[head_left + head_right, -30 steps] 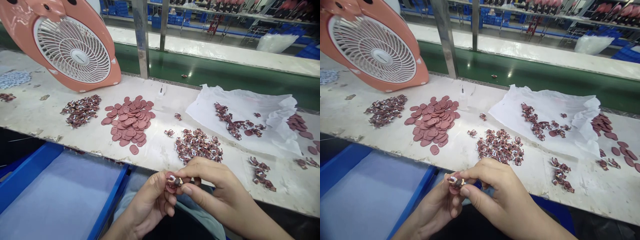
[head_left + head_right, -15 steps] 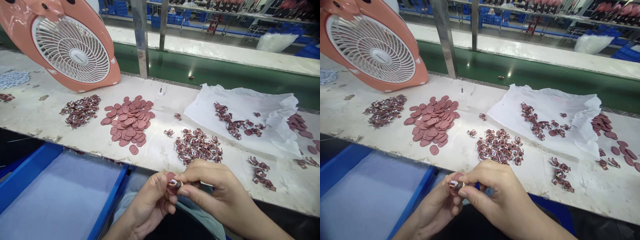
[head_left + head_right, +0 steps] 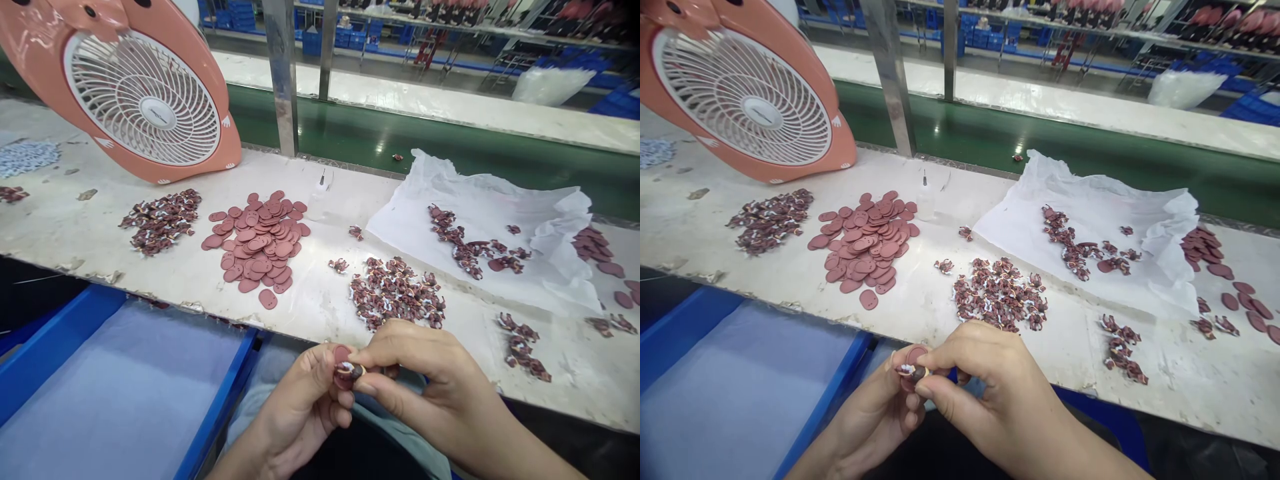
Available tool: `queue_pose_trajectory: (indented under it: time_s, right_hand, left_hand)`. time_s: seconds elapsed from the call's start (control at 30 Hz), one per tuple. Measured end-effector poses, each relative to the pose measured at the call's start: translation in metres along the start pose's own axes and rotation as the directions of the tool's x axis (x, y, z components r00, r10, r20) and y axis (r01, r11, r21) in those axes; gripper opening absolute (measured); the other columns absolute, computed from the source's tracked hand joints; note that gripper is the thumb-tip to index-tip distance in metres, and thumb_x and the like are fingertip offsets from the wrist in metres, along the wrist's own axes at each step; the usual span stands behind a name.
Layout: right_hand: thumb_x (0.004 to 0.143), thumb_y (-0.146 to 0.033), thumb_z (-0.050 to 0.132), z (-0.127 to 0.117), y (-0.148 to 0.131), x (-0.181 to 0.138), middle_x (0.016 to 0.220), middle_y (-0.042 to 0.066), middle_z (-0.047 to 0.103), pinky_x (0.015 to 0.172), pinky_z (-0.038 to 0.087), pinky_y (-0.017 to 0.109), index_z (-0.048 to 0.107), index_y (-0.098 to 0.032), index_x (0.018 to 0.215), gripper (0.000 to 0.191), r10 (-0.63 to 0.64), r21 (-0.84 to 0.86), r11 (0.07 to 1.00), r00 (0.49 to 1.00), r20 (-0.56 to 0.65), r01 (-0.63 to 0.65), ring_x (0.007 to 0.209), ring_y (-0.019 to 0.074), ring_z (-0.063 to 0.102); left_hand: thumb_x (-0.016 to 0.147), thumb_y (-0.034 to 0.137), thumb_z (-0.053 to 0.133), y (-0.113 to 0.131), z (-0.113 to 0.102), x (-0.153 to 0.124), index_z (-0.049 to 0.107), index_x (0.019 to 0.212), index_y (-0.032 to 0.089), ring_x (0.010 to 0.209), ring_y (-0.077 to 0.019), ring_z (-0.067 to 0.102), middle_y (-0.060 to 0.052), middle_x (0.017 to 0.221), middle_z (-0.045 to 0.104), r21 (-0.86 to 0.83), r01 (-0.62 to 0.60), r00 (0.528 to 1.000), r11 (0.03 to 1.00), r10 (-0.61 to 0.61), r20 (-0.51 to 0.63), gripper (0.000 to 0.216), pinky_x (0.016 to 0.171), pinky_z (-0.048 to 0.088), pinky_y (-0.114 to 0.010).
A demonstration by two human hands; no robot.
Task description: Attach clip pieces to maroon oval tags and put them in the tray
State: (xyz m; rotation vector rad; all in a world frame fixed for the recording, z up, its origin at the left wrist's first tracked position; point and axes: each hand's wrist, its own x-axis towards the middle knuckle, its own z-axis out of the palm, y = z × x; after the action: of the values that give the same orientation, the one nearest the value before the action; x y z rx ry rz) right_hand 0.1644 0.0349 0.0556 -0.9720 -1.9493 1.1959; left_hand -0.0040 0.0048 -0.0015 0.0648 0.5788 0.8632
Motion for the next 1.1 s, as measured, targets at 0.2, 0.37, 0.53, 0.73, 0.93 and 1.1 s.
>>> queue_pose_trajectory:
  time_s: [0.2, 0.37, 0.53, 0.73, 0.93, 1.1]
  right_hand:
    - [0.088, -0.013, 0.066, -0.001, -0.002, -0.002, 0.078, -0.002, 0.066, 0.065, 0.044, 0.021, 0.069, -0.024, 0.100, 0.017, 0.007, 0.007, 1.000, 1.000, 0.007, -0.007, 0.072, 0.0091, 0.058]
    - [0.087, -0.014, 0.066, -0.001, -0.002, 0.001, 0.080, -0.002, 0.067, 0.066, 0.045, 0.021, 0.069, -0.024, 0.100, 0.017, 0.005, 0.015, 1.000, 1.000, -0.002, -0.005, 0.073, 0.0089, 0.059]
    - [0.088, -0.011, 0.063, 0.000, -0.001, 0.002, 0.082, -0.001, 0.069, 0.069, 0.046, 0.024, 0.066, -0.024, 0.105, 0.021, -0.066, 0.012, 0.998, 0.998, -0.009, 0.066, 0.075, 0.0106, 0.060]
    - [0.086, -0.010, 0.063, 0.008, 0.005, 0.005, 0.083, 0.003, 0.066, 0.064, 0.050, 0.024, 0.064, -0.020, 0.100, 0.017, -0.195, -0.245, 0.957, 0.970, -0.148, 0.155, 0.074, 0.0128, 0.061]
    - [0.083, -0.002, 0.063, 0.021, 0.016, 0.003, 0.081, 0.008, 0.067, 0.062, 0.048, 0.033, 0.058, -0.014, 0.112, 0.032, -0.508, -0.696, 0.662, 0.849, -0.143, 0.279, 0.070, 0.0183, 0.059]
    - [0.087, 0.001, 0.056, 0.027, 0.021, 0.010, 0.083, 0.012, 0.072, 0.062, 0.044, 0.037, 0.064, -0.010, 0.095, 0.015, -0.658, -0.782, 0.435, 0.750, 0.062, 0.447, 0.071, 0.0223, 0.064]
  left_hand:
    - [0.068, 0.040, 0.079, 0.001, 0.001, -0.002, 0.072, 0.076, 0.013, 0.049, -0.0026, 0.053, 0.001, 0.062, 0.060, 0.025, 0.017, 1.000, 1.000, -0.017, -0.020, 0.029, 0.045, 0.048, -0.011]
    - [0.068, 0.043, 0.079, 0.001, -0.001, -0.003, 0.071, 0.077, 0.014, 0.051, -0.0040, 0.052, 0.001, 0.064, 0.059, 0.068, -0.011, 1.000, 0.998, 0.011, 0.007, 0.031, 0.043, 0.048, -0.011]
    - [0.070, 0.050, 0.073, 0.004, -0.004, -0.001, 0.071, 0.079, 0.014, 0.055, -0.0064, 0.055, 0.000, 0.066, 0.059, 0.131, -0.022, 0.996, 0.991, 0.011, 0.085, 0.038, 0.042, 0.049, -0.012]
    - [0.067, 0.057, 0.073, 0.010, -0.004, -0.003, 0.067, 0.097, 0.015, 0.055, -0.0070, 0.053, 0.000, 0.071, 0.059, 0.204, -0.095, 0.994, 0.974, 0.103, -0.030, 0.051, 0.040, 0.046, -0.012]
    - [0.063, 0.045, 0.081, 0.013, 0.009, -0.005, 0.061, 0.081, 0.017, 0.039, -0.0028, 0.033, 0.008, 0.050, 0.046, 0.385, -0.311, 0.904, 0.869, 0.395, -0.163, 0.039, 0.035, 0.032, -0.013]
    - [0.059, 0.047, 0.083, 0.012, 0.010, 0.002, 0.057, 0.074, 0.016, 0.038, -0.0013, 0.032, 0.006, 0.056, 0.050, 0.422, -0.352, 0.882, 0.836, 0.447, -0.150, 0.043, 0.033, 0.025, -0.015]
